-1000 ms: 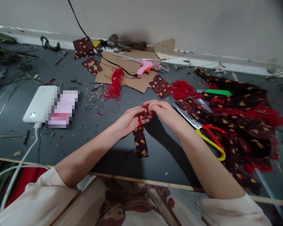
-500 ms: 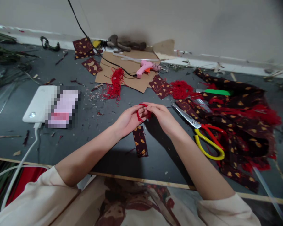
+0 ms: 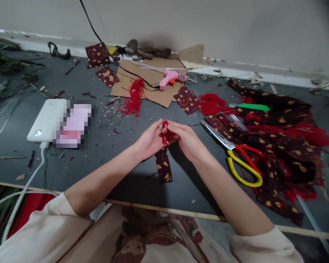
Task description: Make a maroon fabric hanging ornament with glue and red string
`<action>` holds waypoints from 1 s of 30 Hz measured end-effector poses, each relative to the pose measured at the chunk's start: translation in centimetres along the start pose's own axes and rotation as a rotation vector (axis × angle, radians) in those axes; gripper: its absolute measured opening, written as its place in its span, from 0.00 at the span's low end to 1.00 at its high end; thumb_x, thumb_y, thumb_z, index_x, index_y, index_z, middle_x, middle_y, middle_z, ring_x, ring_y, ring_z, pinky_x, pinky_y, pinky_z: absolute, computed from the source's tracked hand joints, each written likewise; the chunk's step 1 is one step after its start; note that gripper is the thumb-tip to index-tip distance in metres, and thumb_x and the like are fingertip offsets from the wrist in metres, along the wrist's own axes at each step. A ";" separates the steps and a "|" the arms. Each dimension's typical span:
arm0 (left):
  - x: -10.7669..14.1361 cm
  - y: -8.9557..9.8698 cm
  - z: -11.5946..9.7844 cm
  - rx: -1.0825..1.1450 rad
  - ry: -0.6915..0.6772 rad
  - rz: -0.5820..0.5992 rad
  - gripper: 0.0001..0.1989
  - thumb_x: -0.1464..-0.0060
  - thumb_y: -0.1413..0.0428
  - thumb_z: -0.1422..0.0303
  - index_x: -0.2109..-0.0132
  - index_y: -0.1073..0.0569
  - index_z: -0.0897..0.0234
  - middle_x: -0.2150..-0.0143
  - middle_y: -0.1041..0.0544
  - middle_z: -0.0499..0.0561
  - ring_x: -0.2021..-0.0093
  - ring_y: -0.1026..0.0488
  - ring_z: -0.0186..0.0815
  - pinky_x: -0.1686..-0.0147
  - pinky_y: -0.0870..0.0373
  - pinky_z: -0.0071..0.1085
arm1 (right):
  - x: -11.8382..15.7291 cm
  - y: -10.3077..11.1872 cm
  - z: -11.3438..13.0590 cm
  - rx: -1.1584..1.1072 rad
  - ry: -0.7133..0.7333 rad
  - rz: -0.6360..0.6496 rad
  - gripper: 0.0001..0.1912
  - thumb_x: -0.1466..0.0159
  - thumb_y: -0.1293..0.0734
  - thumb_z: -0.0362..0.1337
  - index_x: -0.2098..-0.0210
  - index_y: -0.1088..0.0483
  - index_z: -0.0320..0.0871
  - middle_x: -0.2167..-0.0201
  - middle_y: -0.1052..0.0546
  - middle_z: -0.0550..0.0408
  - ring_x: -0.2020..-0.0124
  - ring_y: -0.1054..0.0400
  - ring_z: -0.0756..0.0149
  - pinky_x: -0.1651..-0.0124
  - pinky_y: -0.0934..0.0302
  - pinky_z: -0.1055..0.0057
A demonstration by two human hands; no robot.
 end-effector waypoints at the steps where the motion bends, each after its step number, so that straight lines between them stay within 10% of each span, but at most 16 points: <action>1: 0.0 0.0 0.0 -0.011 -0.003 -0.001 0.17 0.37 0.58 0.65 0.64 0.28 0.69 0.72 0.25 0.51 0.69 0.25 0.34 0.56 0.29 0.36 | 0.1 0.0 0.0 -0.002 0.009 0.007 0.08 0.47 0.32 0.39 0.78 0.24 0.44 0.52 0.26 0.50 0.45 0.38 0.57 0.42 0.46 0.59; 13: 0.4 0.0 -0.3 -0.179 -0.105 -0.133 0.12 0.43 0.54 0.79 0.64 0.26 0.69 0.72 0.24 0.48 0.71 0.26 0.28 0.63 0.26 0.26 | 0.5 0.0 0.7 0.163 0.132 0.051 0.10 0.44 0.35 0.36 0.77 0.22 0.52 0.65 0.20 0.60 0.40 0.42 0.63 0.33 0.68 0.60; 30: 0.3 0.2 -0.4 -0.198 0.013 -0.057 0.12 0.40 0.57 0.71 0.66 0.30 0.69 0.75 0.26 0.50 0.77 0.27 0.31 0.70 0.29 0.29 | -0.2 0.5 -0.4 0.169 0.104 0.009 0.07 0.45 0.34 0.38 0.75 0.22 0.48 0.59 0.22 0.55 0.42 0.41 0.61 0.39 0.51 0.61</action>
Point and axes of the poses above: each hand's wrist, its own x-axis away from the middle knuckle, its own y-axis out of the back of the hand, z = x × y, the point moved 2 cm from there along -x, towards the middle knuckle
